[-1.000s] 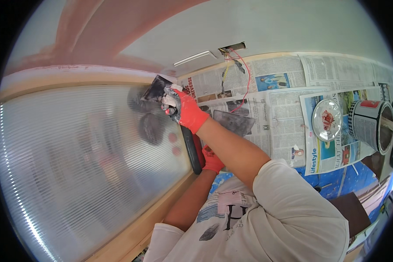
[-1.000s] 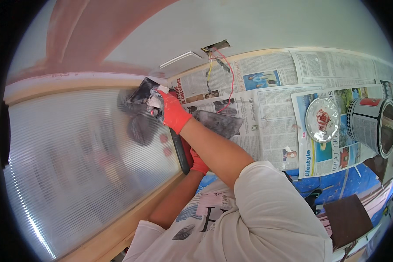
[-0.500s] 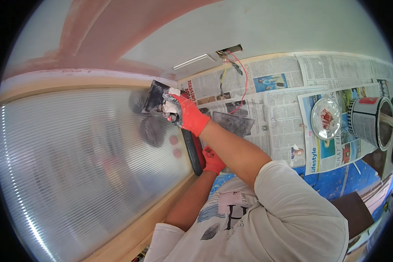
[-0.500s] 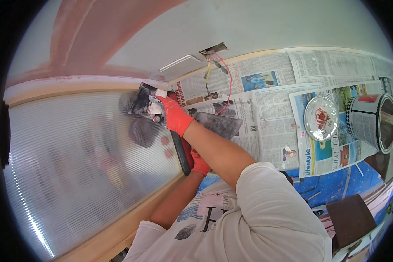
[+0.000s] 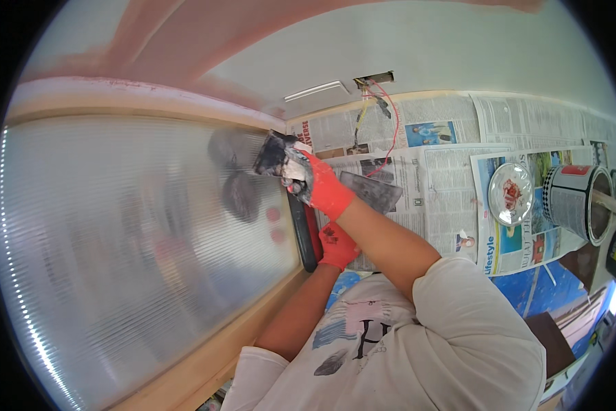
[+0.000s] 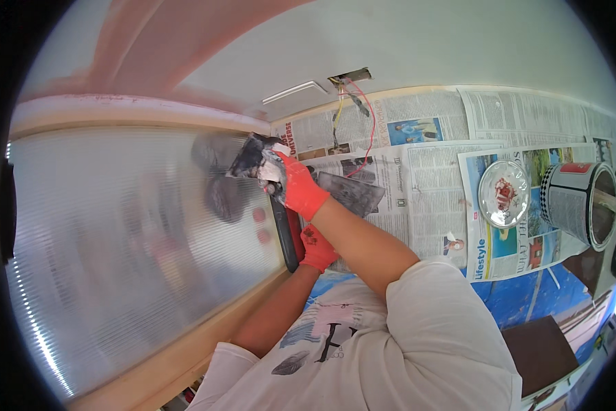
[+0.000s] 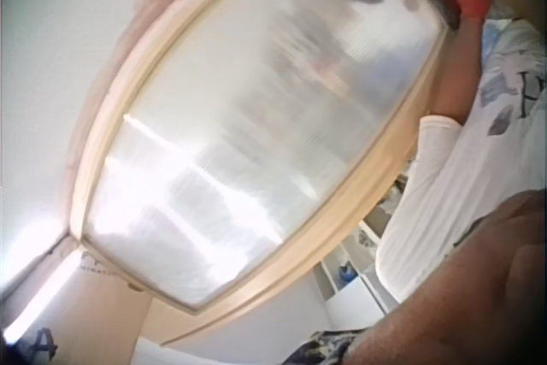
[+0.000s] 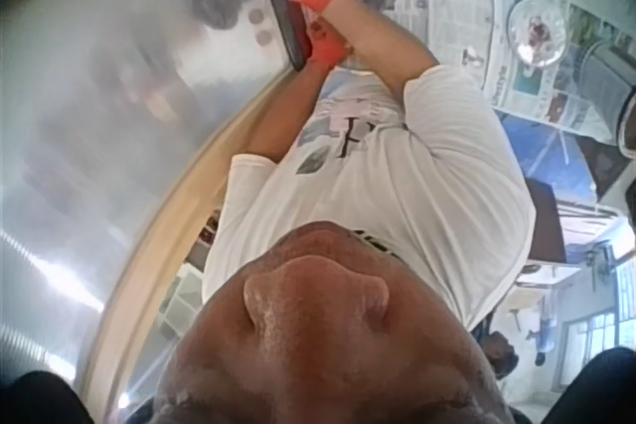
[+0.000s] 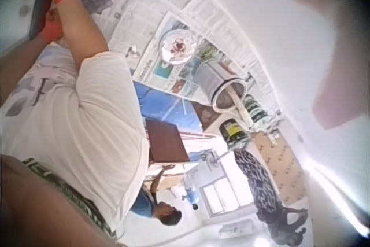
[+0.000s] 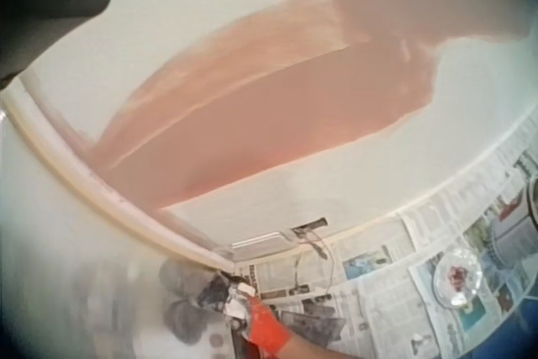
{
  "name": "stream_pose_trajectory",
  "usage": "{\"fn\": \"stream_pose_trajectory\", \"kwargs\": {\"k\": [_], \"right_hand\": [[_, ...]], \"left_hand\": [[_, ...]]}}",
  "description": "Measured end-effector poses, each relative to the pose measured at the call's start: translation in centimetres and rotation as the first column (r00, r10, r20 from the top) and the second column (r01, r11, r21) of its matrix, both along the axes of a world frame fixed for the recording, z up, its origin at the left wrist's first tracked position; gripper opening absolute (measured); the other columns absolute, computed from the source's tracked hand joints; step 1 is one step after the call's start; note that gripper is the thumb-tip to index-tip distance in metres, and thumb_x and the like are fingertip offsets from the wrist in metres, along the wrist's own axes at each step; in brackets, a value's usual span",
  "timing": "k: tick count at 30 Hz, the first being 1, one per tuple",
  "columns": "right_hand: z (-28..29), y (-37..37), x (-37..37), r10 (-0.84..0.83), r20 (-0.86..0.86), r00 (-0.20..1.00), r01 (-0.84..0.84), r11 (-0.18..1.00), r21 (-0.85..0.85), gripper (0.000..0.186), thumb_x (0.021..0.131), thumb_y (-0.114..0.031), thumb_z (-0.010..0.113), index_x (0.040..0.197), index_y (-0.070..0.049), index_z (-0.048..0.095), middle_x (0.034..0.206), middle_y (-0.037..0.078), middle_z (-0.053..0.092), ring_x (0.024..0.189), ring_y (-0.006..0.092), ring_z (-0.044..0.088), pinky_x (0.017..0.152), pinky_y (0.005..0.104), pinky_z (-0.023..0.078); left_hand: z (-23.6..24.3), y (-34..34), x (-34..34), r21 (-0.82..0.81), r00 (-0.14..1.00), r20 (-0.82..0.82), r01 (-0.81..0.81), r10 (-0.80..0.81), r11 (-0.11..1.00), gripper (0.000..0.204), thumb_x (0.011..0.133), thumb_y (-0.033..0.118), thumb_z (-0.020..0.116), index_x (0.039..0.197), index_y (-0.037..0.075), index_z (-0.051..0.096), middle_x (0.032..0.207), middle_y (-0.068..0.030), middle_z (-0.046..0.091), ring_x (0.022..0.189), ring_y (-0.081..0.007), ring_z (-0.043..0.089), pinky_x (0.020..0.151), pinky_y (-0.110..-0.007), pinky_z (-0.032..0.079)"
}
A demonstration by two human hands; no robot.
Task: The person mixes joint compound on a hawk and then applies it to a wall surface using a putty knife, smoothing the compound over seams and joints.
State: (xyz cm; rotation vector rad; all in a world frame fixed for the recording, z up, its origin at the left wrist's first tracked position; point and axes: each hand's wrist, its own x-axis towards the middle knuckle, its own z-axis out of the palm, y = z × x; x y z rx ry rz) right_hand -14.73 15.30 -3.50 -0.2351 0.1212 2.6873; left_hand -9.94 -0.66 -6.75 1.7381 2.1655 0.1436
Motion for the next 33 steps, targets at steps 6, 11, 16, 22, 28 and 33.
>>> {"fn": "stream_pose_trajectory", "kwargs": {"k": [6,11,16,22,28,33], "right_hand": [[0.2,-1.3,4.8,0.138,0.017,0.990,-0.139,0.989,0.050,0.032,0.100,-0.038,0.050,0.108,-0.009,0.059,0.086,0.009,0.067,0.065,0.0186,0.064,0.044,0.0270,0.049],[-1.5,-2.9,10.0,-0.222,0.179,0.959,0.020,0.679,0.734,0.055,0.084,-0.022,0.067,0.134,-0.007,0.050,0.116,0.015,0.062,0.097,0.0279,0.064,0.077,0.0374,0.053],[0.1,-1.2,15.9,-0.553,0.245,0.796,-0.291,0.004,0.957,0.079,0.070,-0.005,0.072,0.143,-0.006,0.043,0.134,0.020,0.051,0.124,0.0359,0.053,0.105,0.0402,0.043],[3.0,0.9,24.1,-0.574,0.401,0.714,-0.376,0.167,0.911,0.062,0.081,-0.003,0.065,0.141,-0.011,0.050,0.137,0.016,0.050,0.123,0.0306,0.055,0.103,0.0372,0.046],[1.5,1.1,29.6,-0.734,0.324,0.597,-0.295,0.175,0.939,0.056,0.090,0.000,0.060,0.143,-0.009,0.044,0.126,0.008,0.056,0.116,0.0207,0.059,0.094,0.0341,0.052],[3.0,0.9,32.6,-0.913,0.144,0.382,-0.504,-0.075,0.861,0.048,0.091,0.006,0.047,0.137,-0.007,0.054,0.140,0.017,0.047,0.127,0.0309,0.051,0.108,0.0389,0.040]], "left_hand": [[-0.6,-0.2,0.1,-0.061,1.000,-0.020,-0.002,0.001,0.998,0.035,0.073,0.035,0.065,0.102,0.016,0.070,0.103,-0.0058,0.071,0.098,-0.0297,0.065,0.087,-0.046,0.045],[-1.4,-0.1,0.3,-0.130,0.993,-0.112,-0.037,0.022,0.991,0.027,0.078,0.041,0.060,0.078,0.017,0.071,0.081,-0.0057,0.071,0.080,-0.0317,0.066,0.067,-0.044,0.045],[2.3,1.3,1.0,-0.018,0.987,0.024,-0.158,0.158,0.987,0.036,0.081,0.047,0.061,0.083,0.013,0.071,0.083,-0.0106,0.070,0.080,-0.0344,0.066,0.069,-0.044,0.048],[5.6,2.5,2.1,-0.039,0.927,0.189,-0.322,0.323,0.946,0.055,0.085,0.055,0.058,0.100,0.004,0.070,0.098,-0.0190,0.071,0.095,-0.0355,0.067,0.083,-0.040,0.051],[6.3,2.8,2.2,-0.104,0.926,0.186,-0.314,0.328,0.944,0.068,0.085,0.061,0.057,0.109,-0.003,0.064,0.101,-0.0220,0.069,0.098,-0.0366,0.066,0.090,-0.041,0.048],[4.0,1.6,2.1,0.021,0.877,0.196,-0.451,0.439,0.892,0.066,0.089,0.057,0.058,0.109,-0.005,0.063,0.099,-0.0216,0.069,0.099,-0.0361,0.066,0.091,-0.039,0.047]]}}
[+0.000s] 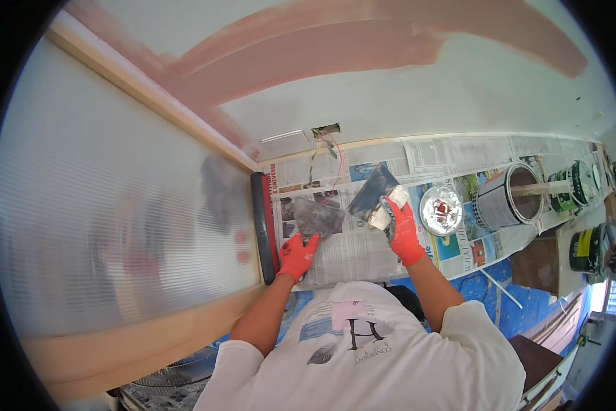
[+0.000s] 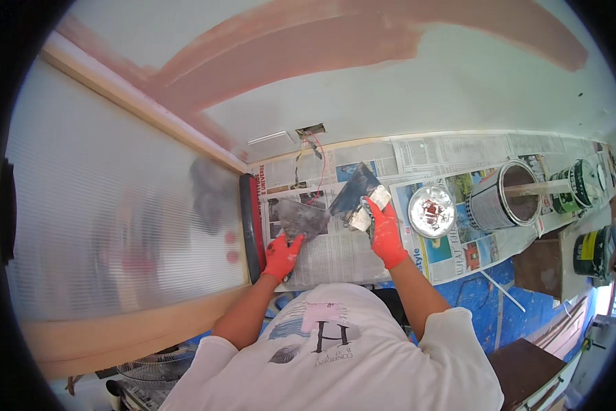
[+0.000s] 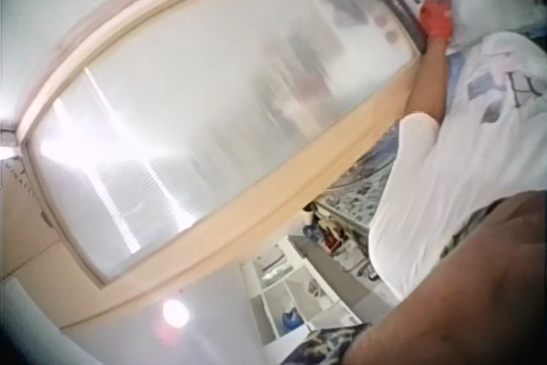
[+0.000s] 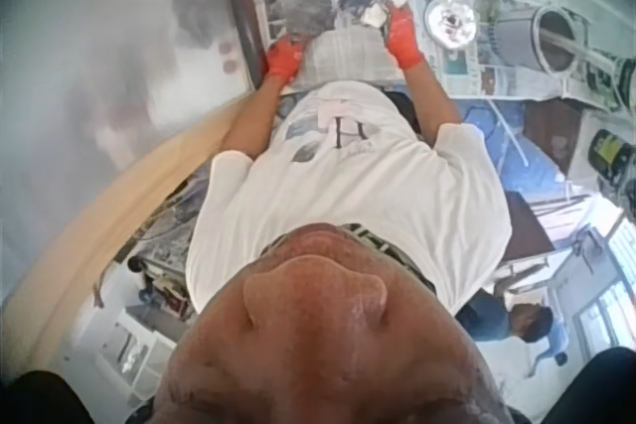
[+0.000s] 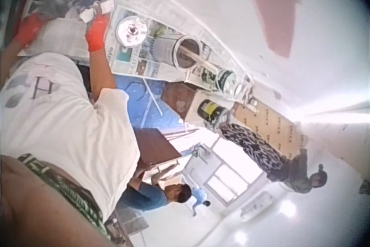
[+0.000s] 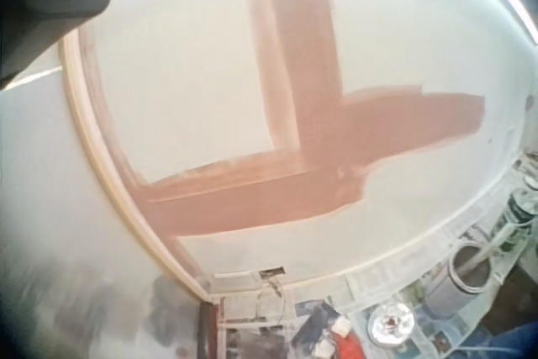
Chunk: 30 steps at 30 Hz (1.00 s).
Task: The person mixes joint compound on a hawk and then applies it to a wall surface using a putty knife, smoothing the compound over seams and joints.
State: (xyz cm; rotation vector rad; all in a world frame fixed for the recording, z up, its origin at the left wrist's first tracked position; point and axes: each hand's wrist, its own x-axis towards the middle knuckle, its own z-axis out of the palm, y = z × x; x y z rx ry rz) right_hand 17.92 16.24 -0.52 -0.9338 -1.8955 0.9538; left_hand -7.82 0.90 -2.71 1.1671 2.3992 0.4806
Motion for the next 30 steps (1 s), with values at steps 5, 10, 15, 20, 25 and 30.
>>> {"fn": "stream_pose_trajectory", "kwargs": {"k": [5,10,15,20,25,30], "right_hand": [[1.1,0.7,4.3,-0.020,0.200,0.980,-0.009,0.990,0.140,0.040,0.092,0.002,0.052,0.130,-0.004,0.059,0.136,0.018,0.053,0.125,0.0300,0.053,0.107,0.0373,0.040],[6.1,-1.8,4.0,0.270,-0.156,0.950,-0.310,0.863,-0.399,0.037,0.092,-0.015,0.063,0.127,-0.002,0.060,0.105,0.011,0.068,0.098,0.0180,0.064,0.090,0.0343,0.049],[8.3,-3.4,4.7,0.524,0.202,0.828,-0.338,0.752,-0.566,0.047,0.090,-0.020,0.058,0.135,-0.008,0.055,0.099,0.019,0.069,0.086,0.0287,0.067,0.080,0.0388,0.051],[5.2,-4.9,9.0,0.120,0.220,0.968,-0.046,0.948,-0.316,0.042,0.092,-0.015,0.056,0.134,-0.005,0.055,0.112,0.020,0.066,0.101,0.0333,0.064,0.089,0.0390,0.049],[6.3,-7.6,15.0,-0.228,0.497,0.838,0.104,0.959,0.264,0.038,0.095,-0.011,0.058,0.131,0.001,0.054,0.130,0.015,0.056,0.117,0.0218,0.054,0.102,0.0327,0.041],[10.8,-9.6,19.2,-0.455,0.047,0.889,0.448,0.846,-0.288,0.035,0.094,-0.007,0.053,0.127,0.001,0.057,0.121,0.011,0.061,0.111,0.0196,0.057,0.100,0.0301,0.041]], "left_hand": [[-0.3,-3.9,-1.9,0.271,0.898,0.400,0.077,-0.185,0.959,0.043,0.095,0.034,0.062,0.105,-0.008,0.060,0.089,-0.0142,0.063,0.086,-0.0228,0.061,0.080,-0.034,0.047],[3.5,-2.2,0.0,0.070,0.751,0.654,0.069,-0.098,0.995,0.042,0.096,0.029,0.062,0.115,-0.008,0.057,0.093,-0.0140,0.057,0.086,-0.0208,0.053,0.077,-0.036,0.044],[1.7,-1.3,-1.0,0.507,0.936,0.266,0.069,-0.232,0.859,0.041,0.096,0.030,0.061,0.118,-0.004,0.056,0.097,-0.0149,0.059,0.086,-0.0249,0.056,0.076,-0.037,0.046],[8.8,2.2,1.3,0.184,0.918,0.336,0.157,-0.212,0.970,0.039,0.096,0.034,0.060,0.111,-0.002,0.062,0.090,-0.0201,0.065,0.085,-0.0323,0.064,0.075,-0.039,0.050],[9.6,0.5,4.4,0.192,0.888,0.134,0.411,-0.439,0.891,0.041,0.095,0.035,0.060,0.112,-0.001,0.064,0.091,-0.0224,0.066,0.083,-0.0381,0.065,0.073,-0.042,0.051],[8.6,0.4,6.4,0.280,0.852,-0.008,0.504,-0.523,0.817,0.033,0.089,0.026,0.066,0.117,0.009,0.066,0.106,-0.0201,0.065,0.089,-0.0365,0.064,0.078,-0.044,0.051]]}}
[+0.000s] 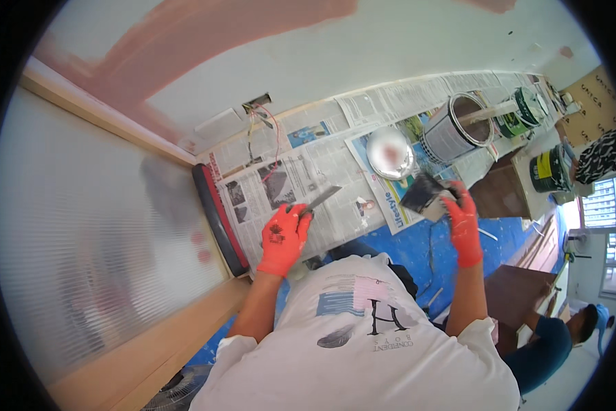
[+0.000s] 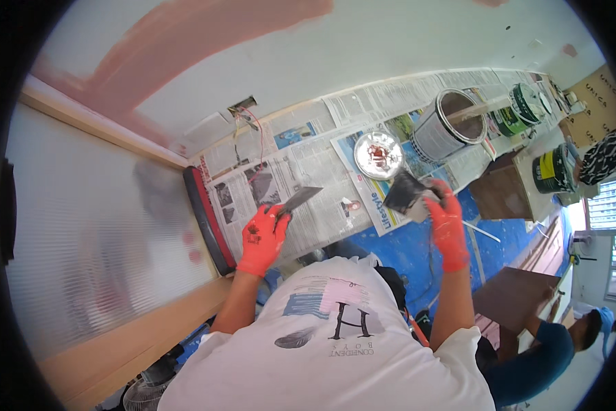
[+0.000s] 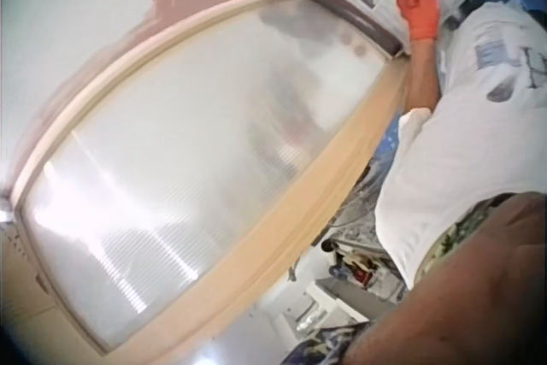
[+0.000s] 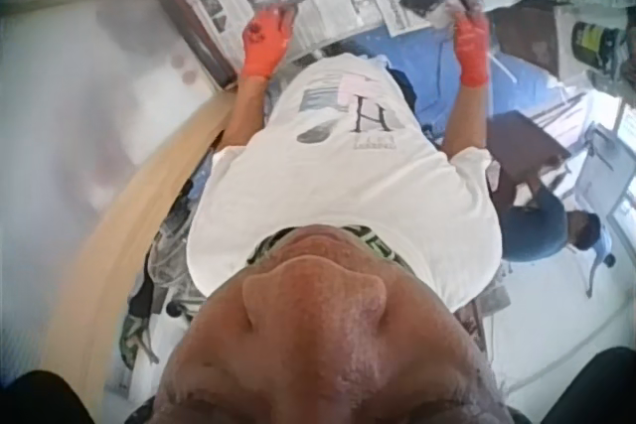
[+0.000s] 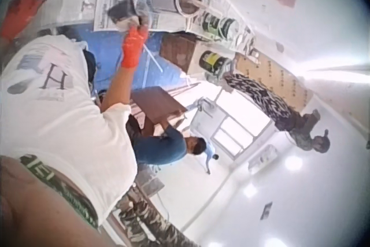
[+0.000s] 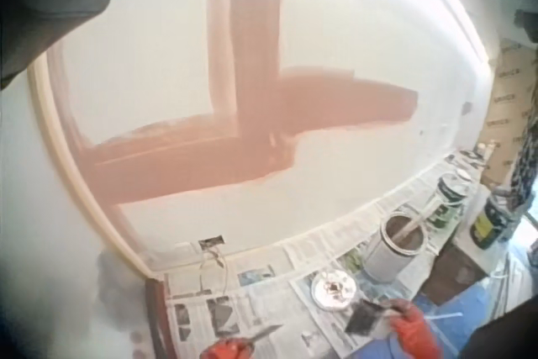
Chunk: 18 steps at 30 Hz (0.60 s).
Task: The person mixes joint compound on a hawk and then applies it to a wall surface using a putty knife, smoothing the compound over seams and joints.
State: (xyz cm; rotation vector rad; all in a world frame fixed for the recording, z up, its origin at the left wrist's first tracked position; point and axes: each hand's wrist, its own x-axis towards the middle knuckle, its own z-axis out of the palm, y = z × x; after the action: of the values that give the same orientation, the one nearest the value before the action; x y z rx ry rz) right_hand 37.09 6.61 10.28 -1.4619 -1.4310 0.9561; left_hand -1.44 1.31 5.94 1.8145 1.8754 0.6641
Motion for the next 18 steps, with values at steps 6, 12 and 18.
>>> {"fn": "stream_pose_trajectory", "kwargs": {"k": [6,12,18], "right_hand": [[5.0,2.2,6.7,-0.162,-0.163,0.973,0.182,0.976,0.117,0.032,0.089,-0.003,0.054,0.120,0.002,0.061,0.114,0.007,0.063,0.107,0.0147,0.057,0.096,0.0270,0.042],[4.6,8.7,6.9,0.069,0.523,0.850,-0.350,0.815,0.461,0.025,0.090,-0.005,0.059,0.113,-0.002,0.065,0.128,0.016,0.058,0.112,0.0262,0.059,0.100,0.0348,0.044],[1.7,13.6,-2.6,0.611,0.041,0.790,-0.609,0.777,0.160,0.025,0.093,-0.020,0.061,0.108,-0.002,0.067,0.116,0.013,0.065,0.108,0.0254,0.062,0.097,0.0352,0.045]], "left_hand": [[0.3,-0.6,0.7,0.334,0.966,-0.259,0.106,-0.017,0.936,0.039,0.083,0.015,0.066,0.122,0.012,0.064,0.117,-0.0167,0.063,0.099,-0.0340,0.062,0.086,-0.047,0.048],[-1.0,-0.9,3.3,-0.296,0.634,0.660,-0.273,0.403,0.915,0.026,0.099,0.022,0.055,0.110,-0.001,0.062,0.085,-0.0112,0.068,0.063,-0.0160,0.063,0.059,-0.032,0.052],[1.7,1.6,11.5,-0.316,0.516,0.723,-0.344,0.459,0.885,0.032,0.101,0.029,0.053,0.104,-0.001,0.061,0.079,-0.0104,0.066,0.057,-0.0144,0.060,0.052,-0.029,0.046]]}}
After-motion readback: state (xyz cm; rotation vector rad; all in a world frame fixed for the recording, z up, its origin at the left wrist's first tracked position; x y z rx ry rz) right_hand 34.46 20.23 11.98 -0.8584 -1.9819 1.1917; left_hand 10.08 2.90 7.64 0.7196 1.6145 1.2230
